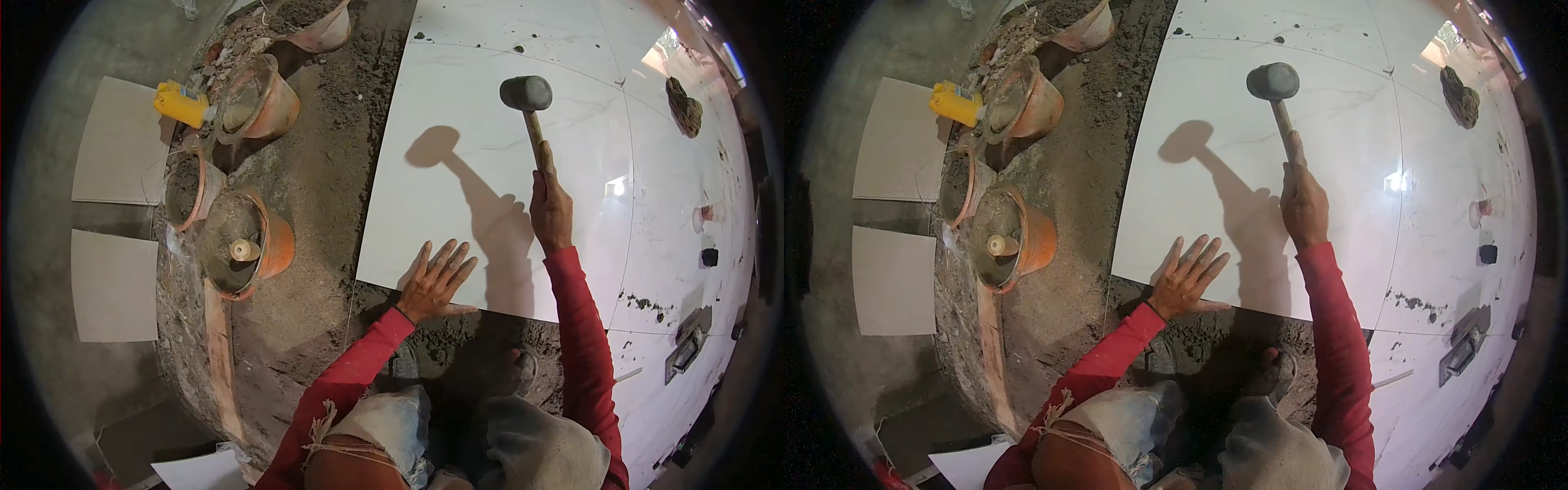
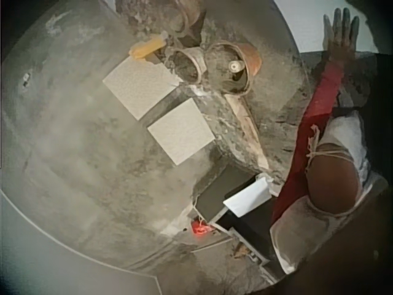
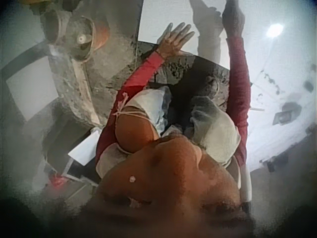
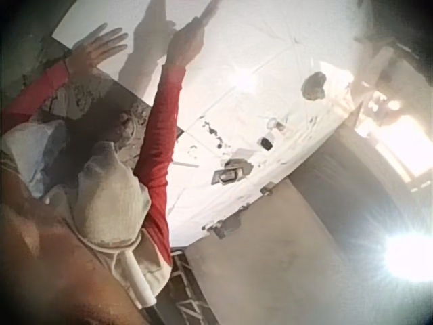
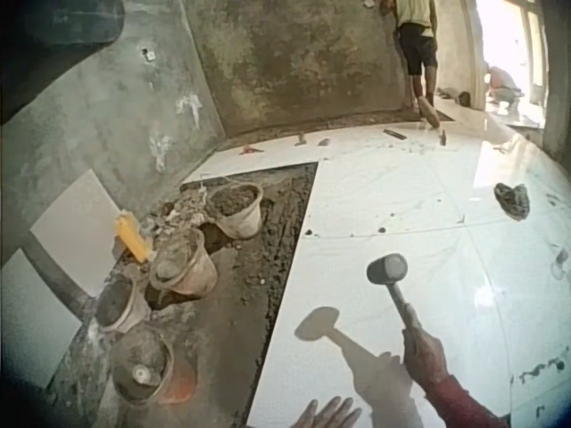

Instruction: The person places a large white tile onto a bed of mortar, taps it with a rubber mallet to level it, and then applies more mortar to the floor using a trowel for the next tile.

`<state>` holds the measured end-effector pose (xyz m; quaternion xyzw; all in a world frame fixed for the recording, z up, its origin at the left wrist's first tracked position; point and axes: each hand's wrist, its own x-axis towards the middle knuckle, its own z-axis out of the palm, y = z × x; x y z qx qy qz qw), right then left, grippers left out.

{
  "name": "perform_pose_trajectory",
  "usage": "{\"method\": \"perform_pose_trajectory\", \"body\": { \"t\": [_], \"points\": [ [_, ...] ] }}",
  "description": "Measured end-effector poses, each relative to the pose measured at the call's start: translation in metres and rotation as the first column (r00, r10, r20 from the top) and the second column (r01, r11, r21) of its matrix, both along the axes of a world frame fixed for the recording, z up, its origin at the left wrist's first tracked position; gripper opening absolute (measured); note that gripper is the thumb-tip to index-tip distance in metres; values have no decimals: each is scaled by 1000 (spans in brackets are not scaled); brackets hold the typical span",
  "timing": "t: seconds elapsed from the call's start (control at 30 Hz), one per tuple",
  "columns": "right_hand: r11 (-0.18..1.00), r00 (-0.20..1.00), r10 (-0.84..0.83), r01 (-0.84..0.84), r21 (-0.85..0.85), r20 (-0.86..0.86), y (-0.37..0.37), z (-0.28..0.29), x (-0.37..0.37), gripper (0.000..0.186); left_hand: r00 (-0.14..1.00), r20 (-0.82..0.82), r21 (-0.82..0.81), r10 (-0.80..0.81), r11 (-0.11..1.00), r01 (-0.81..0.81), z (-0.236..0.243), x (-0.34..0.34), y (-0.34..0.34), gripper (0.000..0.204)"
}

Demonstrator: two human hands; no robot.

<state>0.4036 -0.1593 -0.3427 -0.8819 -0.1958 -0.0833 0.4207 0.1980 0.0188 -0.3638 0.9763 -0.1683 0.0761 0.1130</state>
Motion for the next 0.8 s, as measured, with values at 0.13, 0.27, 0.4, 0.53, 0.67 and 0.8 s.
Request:
{"method": "perform_pose_trajectory", "body": {
  "t": [0.13, 0.27, 0.4, 0.53, 0.67, 0.8],
  "points": [
    [990, 997, -27, 16, -143, -77, 6, -8, 11, 54, 1000, 8, 0, 4, 1000, -4, 0, -2, -2, 86],
    [991, 999, -36, 40, -129, 37, 7, -11, 20, 51, 1000, 2, 38, -4, 999, 4, 2, -2, -5, 87],
    [991, 993, -68, 56, -123, -95, 2, -7, 22, 57, 1000, 2, 49, -9, 999, 9, 3, 1, -9, 87],
    [984, 977, -117, 89, -156, -180, -7, 2, 21, 57, 1000, 8, 63, -18, 998, 18, 3, 3, -11, 87],
    [987, 989, -132, 125, -100, -69, -17, 7, 23, 60, 1000, 17, 75, -8, 997, 6, 1, 4, -13, 88],
    [986, 984, -159, 154, -68, -84, -28, 2, 26, 61, 1000, -3, 109, -18, 994, 18, 1, 3, -15, 87]
  ]
}}
